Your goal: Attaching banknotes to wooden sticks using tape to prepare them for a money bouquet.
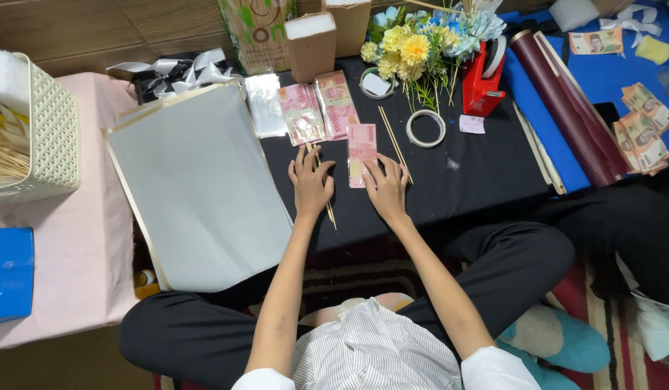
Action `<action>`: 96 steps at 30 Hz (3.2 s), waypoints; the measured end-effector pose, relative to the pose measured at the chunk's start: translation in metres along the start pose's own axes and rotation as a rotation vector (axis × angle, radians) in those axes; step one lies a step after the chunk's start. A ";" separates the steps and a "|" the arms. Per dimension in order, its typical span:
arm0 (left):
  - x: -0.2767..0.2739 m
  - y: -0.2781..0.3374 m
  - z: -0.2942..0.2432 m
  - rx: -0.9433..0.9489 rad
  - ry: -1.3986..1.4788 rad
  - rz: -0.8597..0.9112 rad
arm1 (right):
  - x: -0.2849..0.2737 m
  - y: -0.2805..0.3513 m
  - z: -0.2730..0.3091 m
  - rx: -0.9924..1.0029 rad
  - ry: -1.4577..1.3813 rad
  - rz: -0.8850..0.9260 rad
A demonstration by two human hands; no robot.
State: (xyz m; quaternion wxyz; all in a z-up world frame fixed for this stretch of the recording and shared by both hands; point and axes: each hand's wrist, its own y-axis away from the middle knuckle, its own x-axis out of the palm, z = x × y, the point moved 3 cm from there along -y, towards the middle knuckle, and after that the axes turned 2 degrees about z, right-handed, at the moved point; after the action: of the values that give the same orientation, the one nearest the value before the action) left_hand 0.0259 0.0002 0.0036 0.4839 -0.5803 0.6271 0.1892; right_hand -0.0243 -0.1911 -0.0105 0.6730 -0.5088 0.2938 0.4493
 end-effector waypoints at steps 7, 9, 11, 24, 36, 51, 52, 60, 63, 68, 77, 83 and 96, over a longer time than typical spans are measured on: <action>0.007 -0.002 0.007 -0.068 0.047 -0.003 | 0.001 0.002 0.000 0.003 0.007 -0.032; 0.006 -0.002 0.007 -0.067 0.066 -0.052 | 0.001 0.002 0.000 0.007 -0.010 -0.049; 0.004 -0.002 0.002 -0.019 0.025 -0.065 | -0.002 0.002 0.002 0.021 -0.016 -0.062; 0.007 -0.007 -0.004 0.240 -0.117 0.172 | -0.033 -0.014 -0.016 0.210 -0.333 -0.192; -0.018 -0.018 -0.008 0.084 0.271 0.073 | -0.126 -0.321 -0.167 -0.027 -0.258 -0.286; -0.014 -0.024 -0.004 0.037 0.296 0.126 | -0.113 -0.411 -0.189 -0.205 -0.208 -0.315; -0.014 -0.024 -0.004 0.035 0.296 0.125 | -0.119 -0.413 -0.185 -0.206 -0.209 -0.314; -0.010 -0.021 -0.001 0.046 0.283 0.116 | -0.244 -0.382 -0.202 -0.273 -0.067 -0.576; -0.011 -0.020 -0.003 0.050 0.280 0.097 | -0.312 -0.323 -0.166 -0.403 -0.136 -0.657; -0.011 -0.019 -0.003 0.066 0.271 0.072 | -0.293 -0.232 -0.069 -0.166 -0.659 -0.186; -0.010 -0.010 0.002 0.015 0.190 0.029 | -0.042 -0.067 -0.058 0.414 -1.092 0.209; -0.004 0.008 -0.019 0.091 0.053 0.053 | -0.002 -0.029 -0.017 0.284 -0.703 0.175; 0.002 0.015 -0.015 0.117 0.008 0.064 | -0.041 -0.016 0.007 0.141 -0.495 0.044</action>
State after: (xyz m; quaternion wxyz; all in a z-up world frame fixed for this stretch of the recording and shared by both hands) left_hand 0.0061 -0.0091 0.0045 0.5080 -0.5317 0.6572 0.1653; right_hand -0.0277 -0.1982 0.0335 0.7483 -0.3286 0.1619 0.5531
